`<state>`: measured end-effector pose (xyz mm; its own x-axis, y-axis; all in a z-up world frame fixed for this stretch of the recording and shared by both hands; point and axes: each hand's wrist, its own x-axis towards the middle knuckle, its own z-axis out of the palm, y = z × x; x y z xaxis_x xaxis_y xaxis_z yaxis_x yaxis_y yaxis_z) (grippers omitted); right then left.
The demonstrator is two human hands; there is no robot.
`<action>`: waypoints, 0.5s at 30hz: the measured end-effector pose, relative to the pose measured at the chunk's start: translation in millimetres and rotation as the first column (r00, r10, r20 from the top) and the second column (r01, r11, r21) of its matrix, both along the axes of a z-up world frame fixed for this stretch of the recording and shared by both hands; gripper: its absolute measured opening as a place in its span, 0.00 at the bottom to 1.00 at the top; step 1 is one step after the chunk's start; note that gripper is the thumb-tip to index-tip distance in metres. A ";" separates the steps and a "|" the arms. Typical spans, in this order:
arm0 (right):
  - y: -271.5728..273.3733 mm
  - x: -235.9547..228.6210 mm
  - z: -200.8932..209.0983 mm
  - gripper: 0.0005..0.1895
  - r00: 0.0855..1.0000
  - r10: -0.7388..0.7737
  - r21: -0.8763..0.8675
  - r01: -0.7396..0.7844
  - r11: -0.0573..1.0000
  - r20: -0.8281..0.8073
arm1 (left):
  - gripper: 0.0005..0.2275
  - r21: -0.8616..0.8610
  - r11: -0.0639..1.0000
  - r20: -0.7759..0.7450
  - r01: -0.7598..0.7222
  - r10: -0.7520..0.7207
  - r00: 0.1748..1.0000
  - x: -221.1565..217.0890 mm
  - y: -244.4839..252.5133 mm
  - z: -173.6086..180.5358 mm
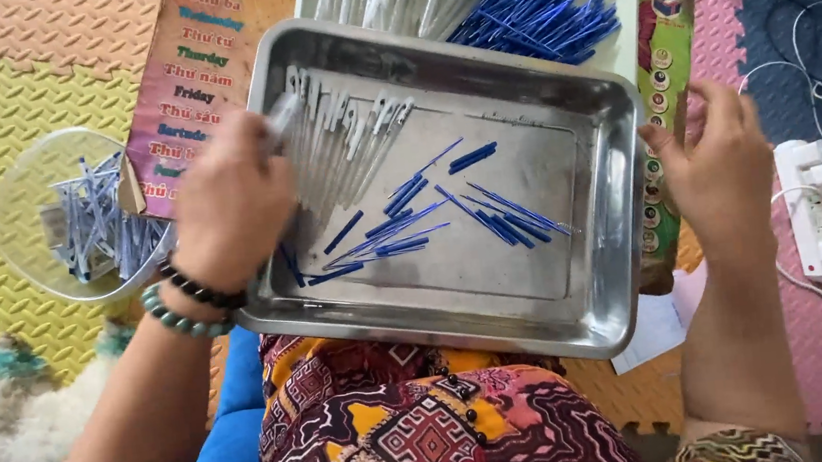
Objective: A person is manually assembling pens by attaching caps and clips to pen bodies.
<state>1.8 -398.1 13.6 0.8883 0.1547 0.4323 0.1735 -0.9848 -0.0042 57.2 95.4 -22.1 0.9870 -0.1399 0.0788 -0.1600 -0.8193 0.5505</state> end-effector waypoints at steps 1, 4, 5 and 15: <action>16.2 2.3 13.3 0.28 0.902 -0.257 0.185 0.335 0.924 -0.348 | 0.09 0.063 0.996 0.106 -0.068 0.061 0.993 0.7 12.7 -6.5; 11.6 -11.6 -8.7 0.31 0.582 -0.280 0.224 0.646 0.730 -0.763 | 0.09 0.162 0.979 0.181 -0.123 0.093 0.979 -0.4 39.5 -27.5; 1.8 -16.2 -24.8 0.33 0.531 -0.197 0.222 0.622 0.751 -0.824 | 0.13 0.201 0.972 0.152 -0.124 0.094 0.984 0.8 47.1 -33.4; 3.4 -41.4 -41.8 0.25 0.817 -0.040 0.795 0.569 0.209 -0.575 | 0.16 -0.251 0.967 -0.010 -0.043 0.041 0.999 5.0 53.4 -29.0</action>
<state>-39.6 -394.7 -28.2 0.8526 -0.4252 -0.3039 -0.4192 -0.2090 -0.8835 62.2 148.8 -51.1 0.9921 -0.0747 0.1010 -0.1251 -0.6608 0.7400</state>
